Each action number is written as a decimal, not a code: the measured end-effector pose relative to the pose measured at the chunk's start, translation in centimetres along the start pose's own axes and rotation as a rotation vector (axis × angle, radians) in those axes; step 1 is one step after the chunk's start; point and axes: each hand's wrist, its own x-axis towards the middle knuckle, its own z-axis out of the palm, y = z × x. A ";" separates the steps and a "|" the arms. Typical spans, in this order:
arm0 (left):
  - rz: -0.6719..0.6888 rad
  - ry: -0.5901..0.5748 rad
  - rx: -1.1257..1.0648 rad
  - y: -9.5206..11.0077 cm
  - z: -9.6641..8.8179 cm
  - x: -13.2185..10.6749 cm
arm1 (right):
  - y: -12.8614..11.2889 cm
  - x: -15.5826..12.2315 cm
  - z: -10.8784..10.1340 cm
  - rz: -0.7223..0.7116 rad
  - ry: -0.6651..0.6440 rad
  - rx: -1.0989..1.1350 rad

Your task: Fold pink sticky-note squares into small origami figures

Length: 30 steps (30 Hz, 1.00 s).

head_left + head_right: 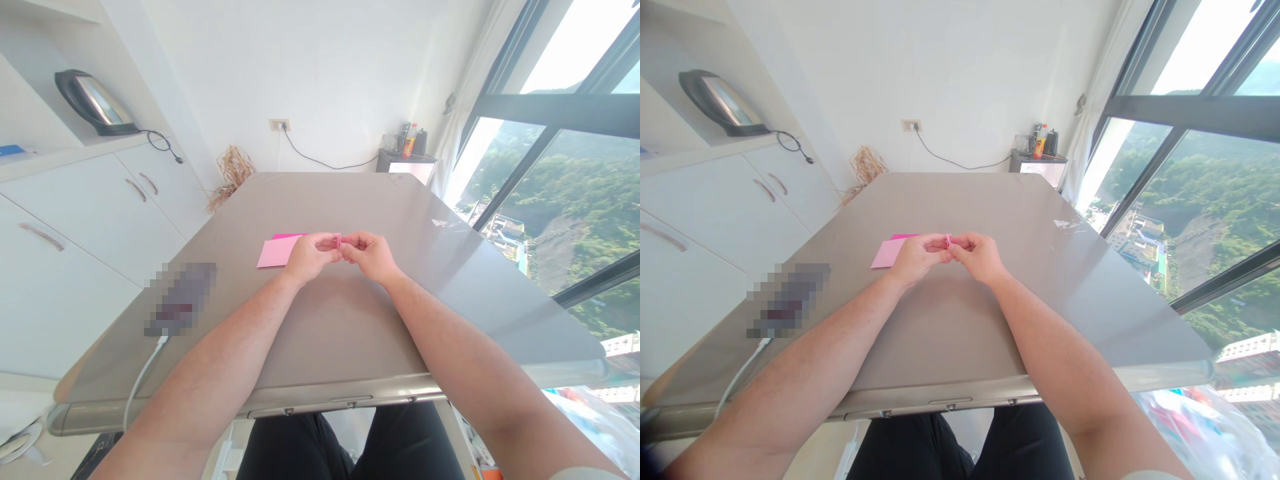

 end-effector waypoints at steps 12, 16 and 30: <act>0.001 0.023 0.017 0.6 0.6 -0.4 | 0.9 0.1 0.4 -0.122 0.121 -0.187; -0.023 0.096 0.041 0.5 1.1 -0.4 | 1.0 0.2 0.5 -0.134 0.189 -0.301; 0.094 0.245 0.333 0.1 2.4 -0.6 | 0.8 0.3 1.3 -0.122 0.232 -0.484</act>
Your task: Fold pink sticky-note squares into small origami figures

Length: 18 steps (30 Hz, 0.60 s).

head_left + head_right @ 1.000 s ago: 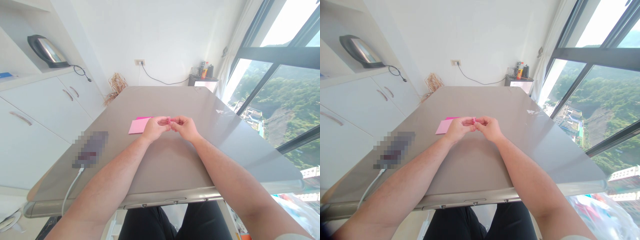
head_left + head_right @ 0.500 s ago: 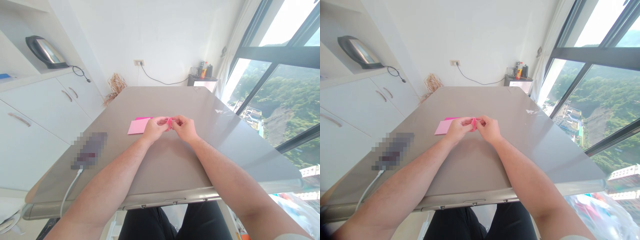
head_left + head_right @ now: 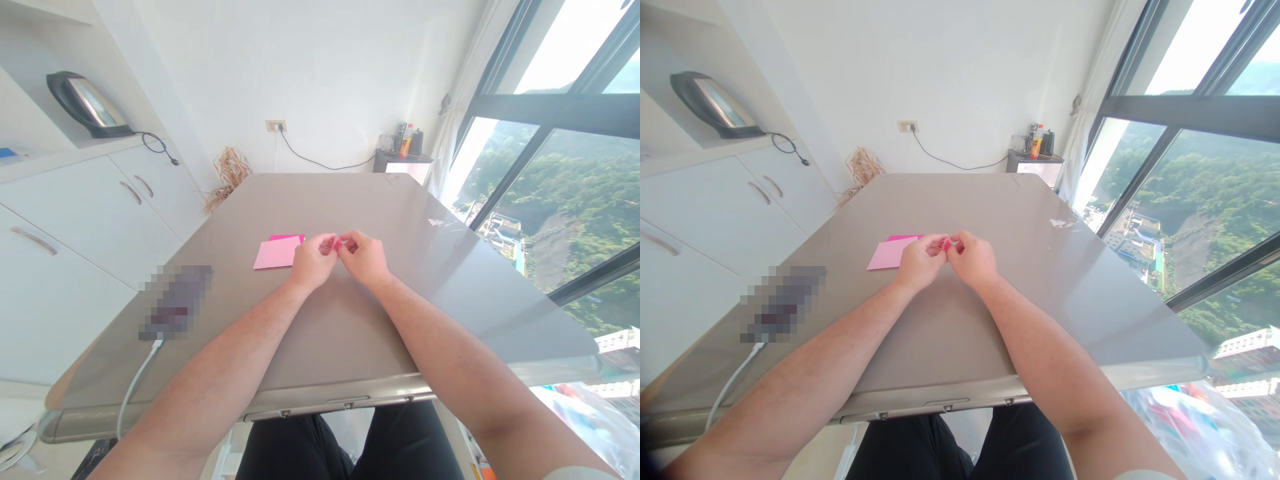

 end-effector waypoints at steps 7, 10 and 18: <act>0.090 0.024 0.075 0.2 0.1 -0.2 | -0.3 0.0 0.1 -0.018 0.015 -0.063; 0.131 0.012 0.162 0.1 0.0 -0.2 | -0.3 0.1 0.1 -0.041 0.016 -0.078; 0.215 0.037 0.255 0.0 -0.1 0.1 | 0.2 0.3 0.4 0.003 0.017 -0.048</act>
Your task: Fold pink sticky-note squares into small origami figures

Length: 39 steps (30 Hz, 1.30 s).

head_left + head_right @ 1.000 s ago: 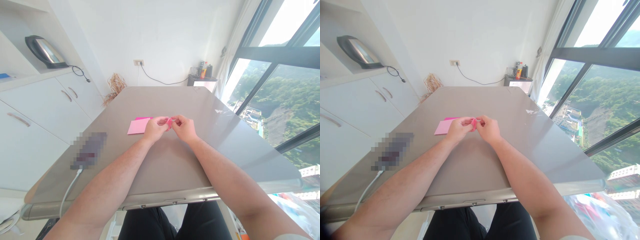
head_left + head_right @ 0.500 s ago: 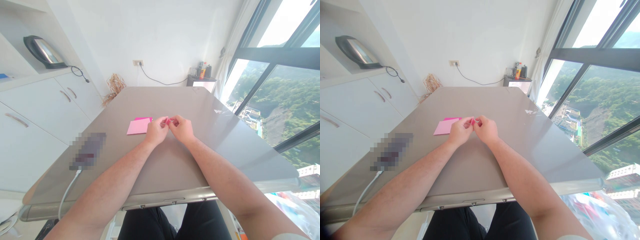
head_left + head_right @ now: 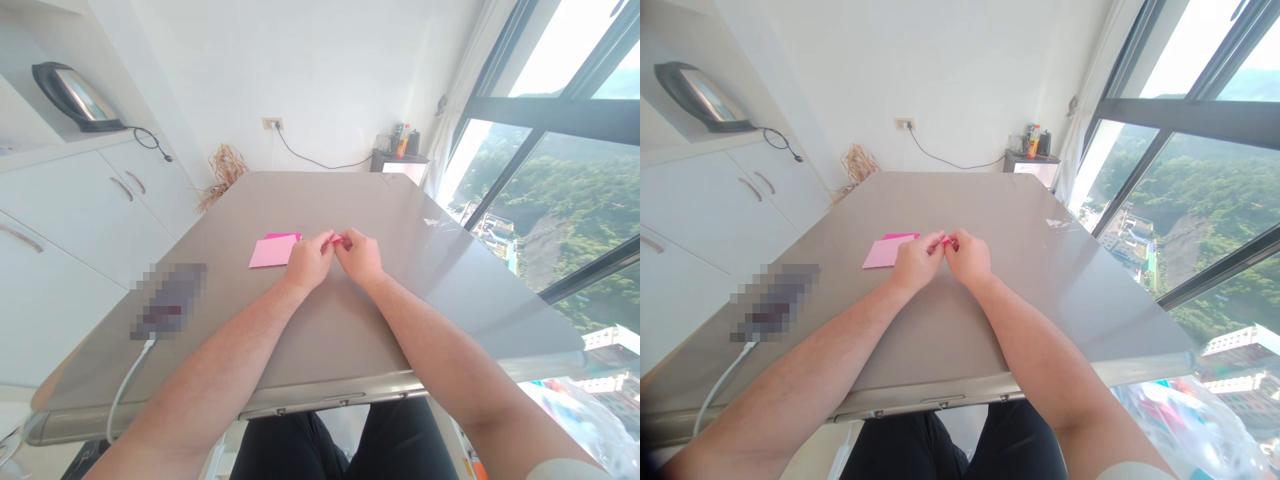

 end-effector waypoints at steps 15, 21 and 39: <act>-0.147 0.213 -0.025 1.8 0.5 0.1 | -0.6 0.4 0.5 -0.009 0.103 0.007; -0.191 0.242 -0.084 2.0 0.8 0.0 | -0.7 0.3 0.6 -0.062 0.181 -0.028; -0.077 0.286 -0.102 2.0 0.7 -0.1 | -0.6 0.5 0.3 -0.034 0.159 0.233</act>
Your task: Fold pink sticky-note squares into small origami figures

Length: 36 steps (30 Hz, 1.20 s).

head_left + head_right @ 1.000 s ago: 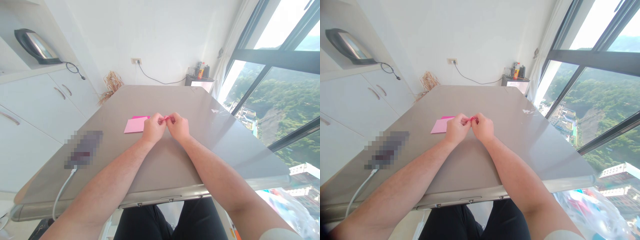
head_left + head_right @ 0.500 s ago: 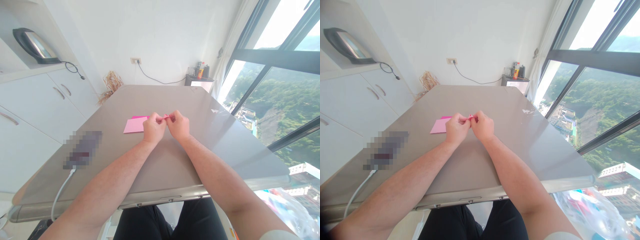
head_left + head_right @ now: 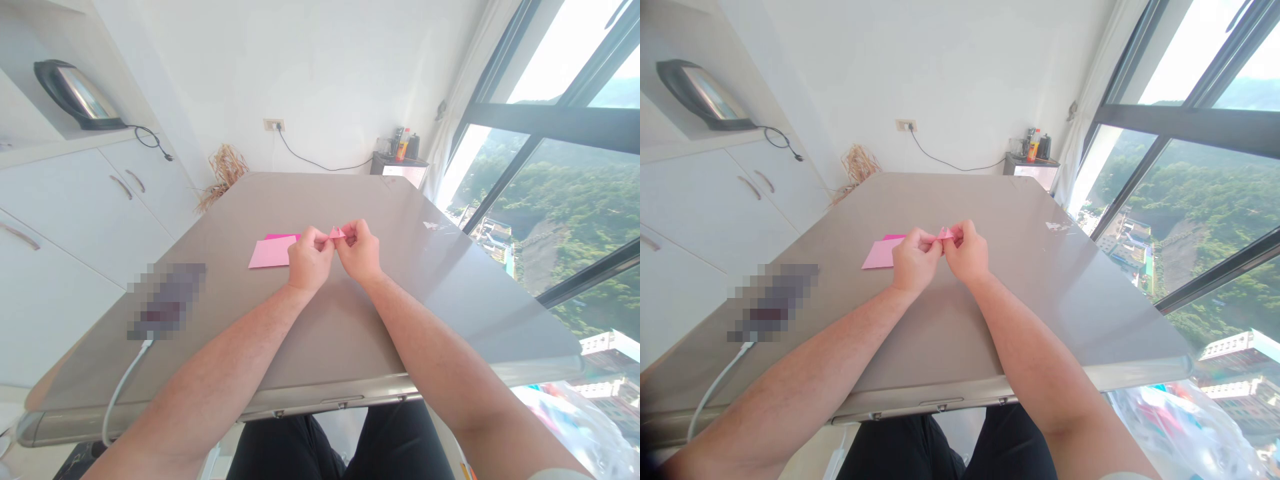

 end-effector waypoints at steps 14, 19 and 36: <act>0.234 0.100 0.019 0.3 0.3 -0.4 | -0.9 -0.4 0.1 0.058 0.077 0.084; 0.192 0.048 -0.114 0.0 0.2 -0.5 | -0.8 -0.5 0.1 -0.013 0.103 0.071; -0.194 -0.290 -0.525 0.5 -0.8 0.4 | 0.1 -0.6 -0.4 -0.248 0.102 -0.082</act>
